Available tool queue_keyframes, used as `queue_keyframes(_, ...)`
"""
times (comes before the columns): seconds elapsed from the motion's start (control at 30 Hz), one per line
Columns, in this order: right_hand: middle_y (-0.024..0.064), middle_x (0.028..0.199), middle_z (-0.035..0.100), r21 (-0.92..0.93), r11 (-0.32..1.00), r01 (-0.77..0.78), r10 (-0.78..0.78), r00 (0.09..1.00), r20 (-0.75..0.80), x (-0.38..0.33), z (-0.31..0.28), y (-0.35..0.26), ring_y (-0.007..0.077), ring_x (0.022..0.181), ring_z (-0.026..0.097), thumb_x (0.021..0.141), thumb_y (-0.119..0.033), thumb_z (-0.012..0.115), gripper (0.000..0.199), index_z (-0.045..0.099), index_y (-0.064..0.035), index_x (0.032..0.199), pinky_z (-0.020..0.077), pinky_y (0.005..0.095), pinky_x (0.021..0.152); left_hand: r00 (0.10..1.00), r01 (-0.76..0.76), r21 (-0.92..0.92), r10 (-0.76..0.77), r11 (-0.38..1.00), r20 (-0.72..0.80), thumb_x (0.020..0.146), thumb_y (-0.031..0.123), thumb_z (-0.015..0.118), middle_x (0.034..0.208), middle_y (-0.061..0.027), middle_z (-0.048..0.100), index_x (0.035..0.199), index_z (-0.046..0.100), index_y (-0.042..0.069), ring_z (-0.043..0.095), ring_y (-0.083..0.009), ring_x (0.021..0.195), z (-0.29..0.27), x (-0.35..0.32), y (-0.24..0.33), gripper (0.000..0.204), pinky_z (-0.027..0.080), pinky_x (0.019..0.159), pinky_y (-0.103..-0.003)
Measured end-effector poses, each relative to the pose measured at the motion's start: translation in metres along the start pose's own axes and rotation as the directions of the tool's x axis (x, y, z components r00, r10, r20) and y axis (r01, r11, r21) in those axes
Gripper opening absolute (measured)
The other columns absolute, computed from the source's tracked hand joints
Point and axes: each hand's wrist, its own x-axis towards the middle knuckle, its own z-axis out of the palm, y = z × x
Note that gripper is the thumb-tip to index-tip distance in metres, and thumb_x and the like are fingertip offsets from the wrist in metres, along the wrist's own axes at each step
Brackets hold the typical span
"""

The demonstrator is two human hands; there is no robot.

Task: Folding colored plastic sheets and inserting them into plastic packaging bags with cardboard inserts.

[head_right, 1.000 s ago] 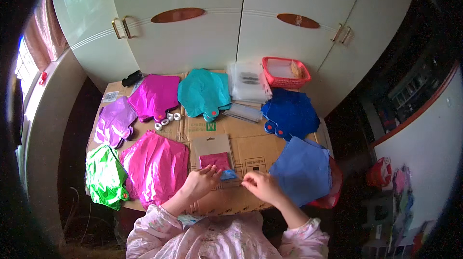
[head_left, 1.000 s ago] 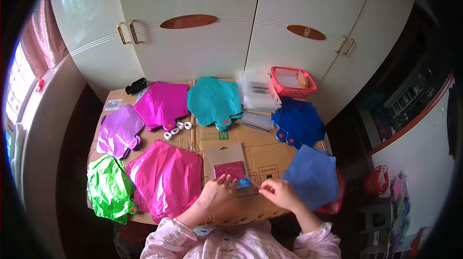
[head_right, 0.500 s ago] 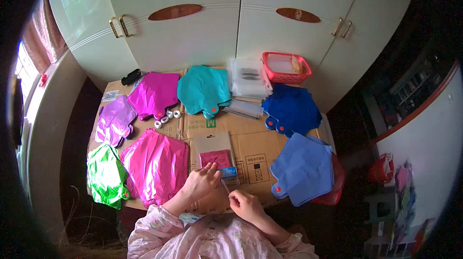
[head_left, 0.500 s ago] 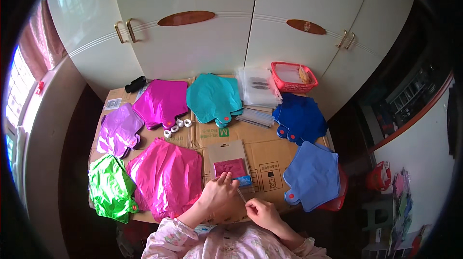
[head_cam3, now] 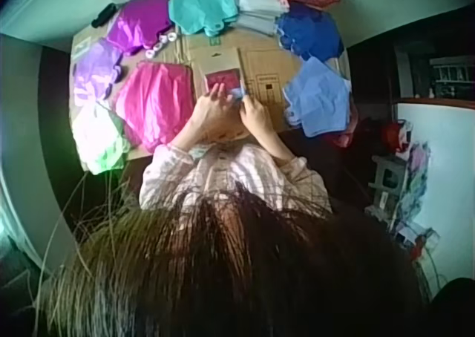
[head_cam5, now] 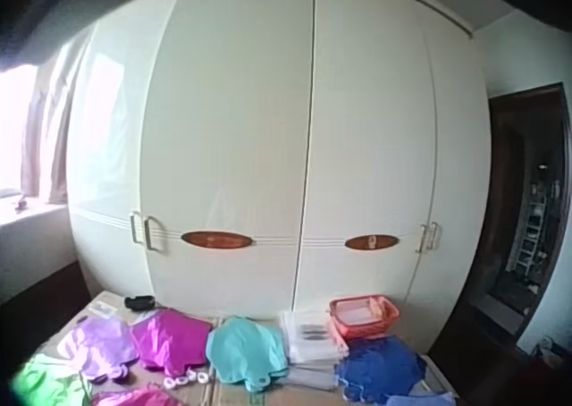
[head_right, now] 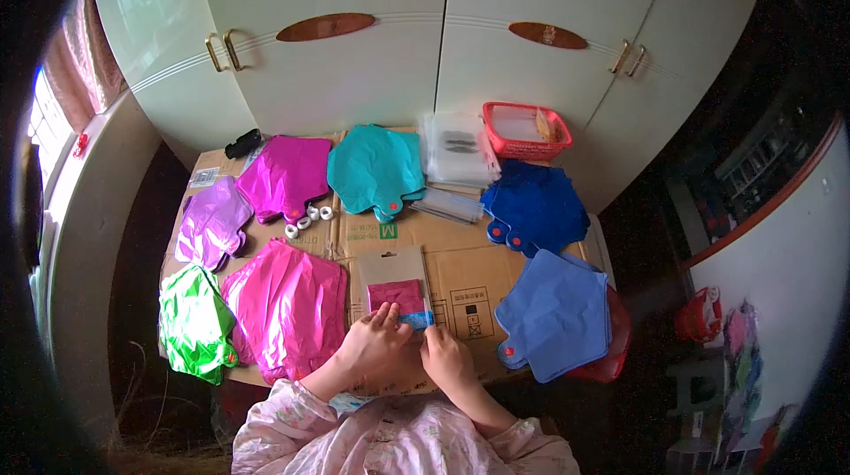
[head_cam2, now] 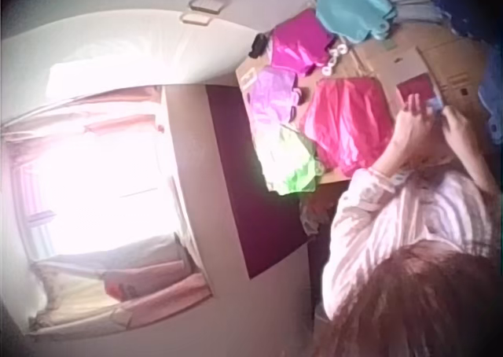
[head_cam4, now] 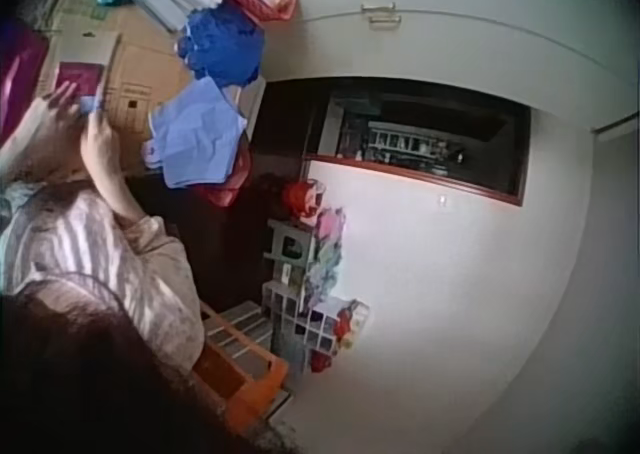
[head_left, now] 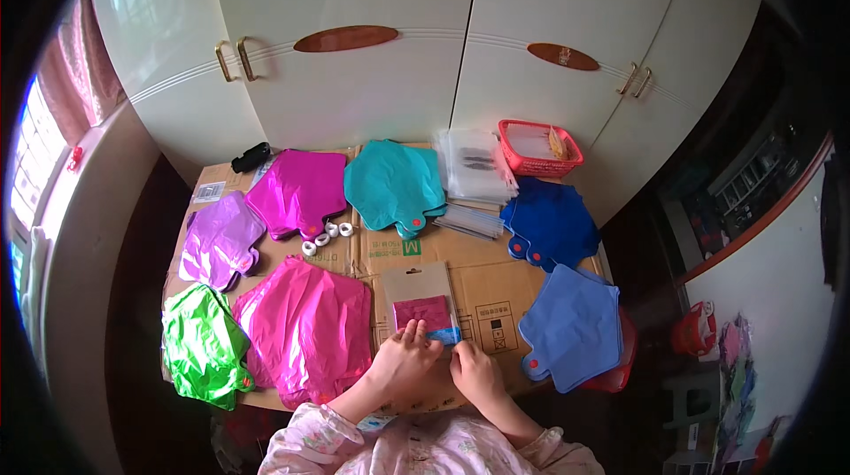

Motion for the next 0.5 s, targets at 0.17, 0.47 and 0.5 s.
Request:
queue_keyframes(0.17,0.01,0.088,0.058,0.065,0.986,0.153,-0.162,0.973,0.162,0.009,-0.024,0.005,0.0319,0.08,0.063,0.083,-0.018,0.066,0.024,0.056,-0.0064,0.102,0.0534,0.0401,0.066,1.0,0.015,-0.027,-0.015,1.0,0.011,0.081,0.023,0.056,0.122,-0.027,0.058,0.094,0.056,0.008,0.062,-0.035,0.111,-0.004,-0.002,0.0,0.02,0.056,0.082,-0.039)
queue_keyframes(0.47,0.0026,0.097,0.059,0.108,0.964,0.242,-0.257,0.953,0.163,0.002,-0.027,0.029,0.0213,0.086,0.063,0.079,-0.015,0.071,0.024,0.066,-0.0094,0.102,0.0525,0.0325,0.075,1.0,-0.004,-0.05,0.005,0.999,0.02,0.081,0.022,0.056,0.123,-0.0259,0.058,0.095,0.057,0.009,0.061,-0.0346,0.111,-0.008,0.0,-0.001,0.019,0.056,0.084,-0.039)
queue_keyframes(0.5,0.0026,0.097,0.059,0.109,0.968,0.225,-0.239,0.961,0.138,0.007,-0.025,0.028,0.0218,0.087,0.063,0.078,-0.014,0.072,0.026,0.066,-0.0096,0.103,0.0525,0.033,0.076,1.0,-0.004,-0.045,0.005,0.999,0.013,0.081,0.021,0.056,0.123,-0.0259,0.058,0.094,0.057,0.009,0.061,-0.0343,0.111,-0.008,-0.001,-0.002,0.018,0.056,0.084,-0.038)
